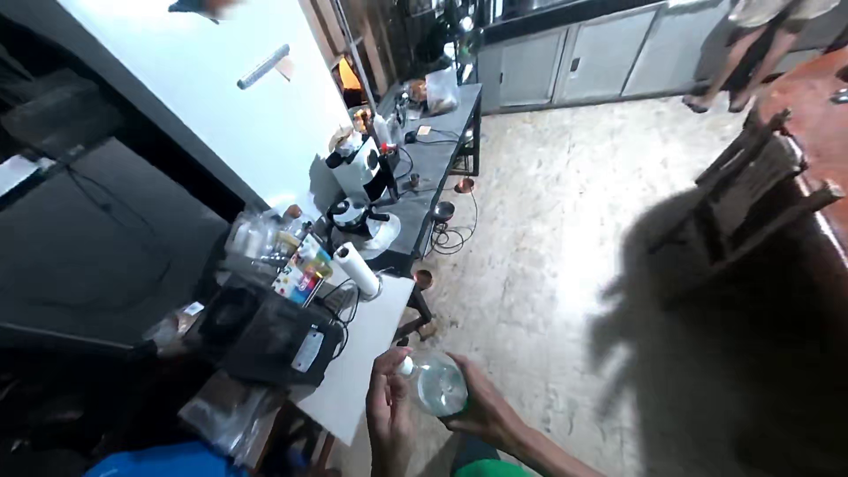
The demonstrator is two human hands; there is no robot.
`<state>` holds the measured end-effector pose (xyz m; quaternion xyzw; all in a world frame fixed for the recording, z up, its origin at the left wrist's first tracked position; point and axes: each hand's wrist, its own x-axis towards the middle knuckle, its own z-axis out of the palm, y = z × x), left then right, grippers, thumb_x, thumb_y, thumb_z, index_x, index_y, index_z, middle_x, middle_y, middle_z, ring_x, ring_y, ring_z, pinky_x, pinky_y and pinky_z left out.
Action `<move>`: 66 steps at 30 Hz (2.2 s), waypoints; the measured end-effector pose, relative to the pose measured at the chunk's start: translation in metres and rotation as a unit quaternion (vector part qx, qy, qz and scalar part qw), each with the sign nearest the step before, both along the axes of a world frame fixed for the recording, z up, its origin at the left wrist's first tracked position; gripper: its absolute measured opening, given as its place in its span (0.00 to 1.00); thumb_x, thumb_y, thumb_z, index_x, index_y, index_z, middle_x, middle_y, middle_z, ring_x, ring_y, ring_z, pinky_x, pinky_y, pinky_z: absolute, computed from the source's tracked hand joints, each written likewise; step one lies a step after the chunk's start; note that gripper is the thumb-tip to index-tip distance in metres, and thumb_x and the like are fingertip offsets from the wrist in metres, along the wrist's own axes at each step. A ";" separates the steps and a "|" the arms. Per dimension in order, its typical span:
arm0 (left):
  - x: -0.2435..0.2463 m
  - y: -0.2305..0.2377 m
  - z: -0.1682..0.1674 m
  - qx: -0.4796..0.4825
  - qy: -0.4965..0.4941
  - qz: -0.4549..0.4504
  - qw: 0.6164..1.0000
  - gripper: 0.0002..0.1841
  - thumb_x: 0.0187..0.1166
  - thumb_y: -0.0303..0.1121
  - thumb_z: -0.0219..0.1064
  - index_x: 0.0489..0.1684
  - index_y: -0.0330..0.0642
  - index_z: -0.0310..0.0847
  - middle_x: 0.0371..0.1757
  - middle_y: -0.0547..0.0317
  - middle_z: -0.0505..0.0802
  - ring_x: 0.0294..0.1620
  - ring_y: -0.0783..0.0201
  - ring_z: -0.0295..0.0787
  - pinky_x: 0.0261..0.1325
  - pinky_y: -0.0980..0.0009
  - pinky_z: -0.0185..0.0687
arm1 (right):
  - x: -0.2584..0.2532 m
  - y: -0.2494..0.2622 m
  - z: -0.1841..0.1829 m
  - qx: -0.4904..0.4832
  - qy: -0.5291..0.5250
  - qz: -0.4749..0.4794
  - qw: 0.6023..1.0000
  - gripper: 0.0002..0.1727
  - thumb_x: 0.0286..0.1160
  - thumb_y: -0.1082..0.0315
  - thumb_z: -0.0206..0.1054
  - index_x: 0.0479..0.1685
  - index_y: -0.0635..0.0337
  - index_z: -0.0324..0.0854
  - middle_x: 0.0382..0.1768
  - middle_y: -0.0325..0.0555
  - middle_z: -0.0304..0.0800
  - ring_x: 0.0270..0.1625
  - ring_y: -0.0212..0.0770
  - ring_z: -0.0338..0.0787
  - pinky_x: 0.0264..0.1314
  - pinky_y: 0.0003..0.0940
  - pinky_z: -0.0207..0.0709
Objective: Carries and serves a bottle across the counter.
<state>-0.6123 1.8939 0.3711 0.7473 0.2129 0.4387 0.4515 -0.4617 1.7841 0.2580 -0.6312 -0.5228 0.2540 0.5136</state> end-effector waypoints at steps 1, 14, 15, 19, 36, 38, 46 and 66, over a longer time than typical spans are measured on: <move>0.022 0.021 -0.003 -0.015 -0.022 -0.007 1.000 0.17 0.91 0.36 0.54 0.67 0.37 0.80 0.66 0.48 0.89 0.67 0.55 0.86 0.69 0.61 0.85 | 0.020 0.018 -0.005 0.001 -0.005 -0.004 1.000 0.63 0.46 0.47 0.91 0.87 0.60 0.60 0.75 0.54 0.80 0.75 0.43 0.82 0.80 0.43 0.78; 0.333 0.254 -0.005 -0.101 -0.108 -0.006 0.989 0.15 0.65 0.31 0.83 0.44 0.42 0.83 0.52 0.52 0.88 0.51 0.56 0.92 0.53 0.62 0.96 | 0.281 0.231 -0.006 0.015 -0.020 -0.140 0.990 0.61 0.43 0.49 0.92 0.85 0.60 0.62 0.72 0.53 0.82 0.72 0.42 0.84 0.77 0.41 0.81; 0.357 0.268 -0.008 -0.102 -0.105 -0.006 0.989 0.15 0.66 0.32 0.83 0.44 0.42 0.82 0.55 0.52 0.87 0.51 0.57 0.92 0.53 0.64 0.95 | 0.304 0.246 -0.007 0.015 -0.018 -0.140 0.990 0.62 0.43 0.48 0.92 0.85 0.61 0.62 0.72 0.54 0.82 0.72 0.43 0.84 0.77 0.41 0.80; 0.453 0.322 -0.021 -0.099 -0.094 -0.053 0.989 0.13 0.80 0.35 0.71 0.55 0.39 0.78 0.66 0.45 0.89 0.64 0.51 0.90 0.66 0.58 0.90 | 0.405 0.303 -0.019 0.014 -0.012 -0.123 0.992 0.63 0.44 0.46 0.91 0.85 0.65 0.61 0.72 0.55 0.82 0.73 0.41 0.84 0.79 0.39 0.78; 0.779 0.519 -0.018 -0.100 -0.139 0.174 0.970 0.16 0.64 0.27 0.83 0.46 0.38 0.83 0.50 0.50 0.89 0.50 0.55 0.93 0.53 0.61 0.96 | 0.757 0.534 -0.008 -0.009 -0.024 0.010 1.000 0.59 0.44 0.49 0.91 0.83 0.62 0.64 0.71 0.52 0.83 0.71 0.39 0.85 0.76 0.37 0.80; 0.805 0.546 -0.023 -0.099 -0.136 0.192 0.967 0.18 0.62 0.26 0.84 0.47 0.37 0.82 0.50 0.50 0.88 0.47 0.58 0.93 0.52 0.63 0.96 | 0.777 0.560 -0.013 -0.017 -0.023 0.012 1.000 0.59 0.45 0.48 0.91 0.83 0.62 0.64 0.71 0.52 0.82 0.71 0.39 0.85 0.77 0.36 0.80; 0.861 0.657 -0.034 -0.025 -0.094 0.022 0.995 0.18 0.91 0.34 0.54 0.69 0.34 0.77 0.68 0.42 0.89 0.69 0.47 0.87 0.74 0.51 0.84 | 0.849 0.663 -0.012 -0.038 -0.021 0.018 0.999 0.59 0.44 0.46 0.91 0.81 0.61 0.64 0.66 0.47 0.86 0.68 0.33 0.87 0.73 0.34 0.83; 1.014 0.804 -0.024 -0.090 -0.212 0.307 0.923 0.13 0.73 0.25 0.73 0.53 0.38 0.80 0.61 0.45 0.90 0.61 0.52 0.91 0.62 0.60 0.91 | 1.013 0.887 0.006 -0.094 -0.022 0.215 0.972 0.59 0.44 0.47 0.91 0.82 0.64 0.65 0.72 0.56 0.83 0.72 0.44 0.85 0.77 0.44 0.80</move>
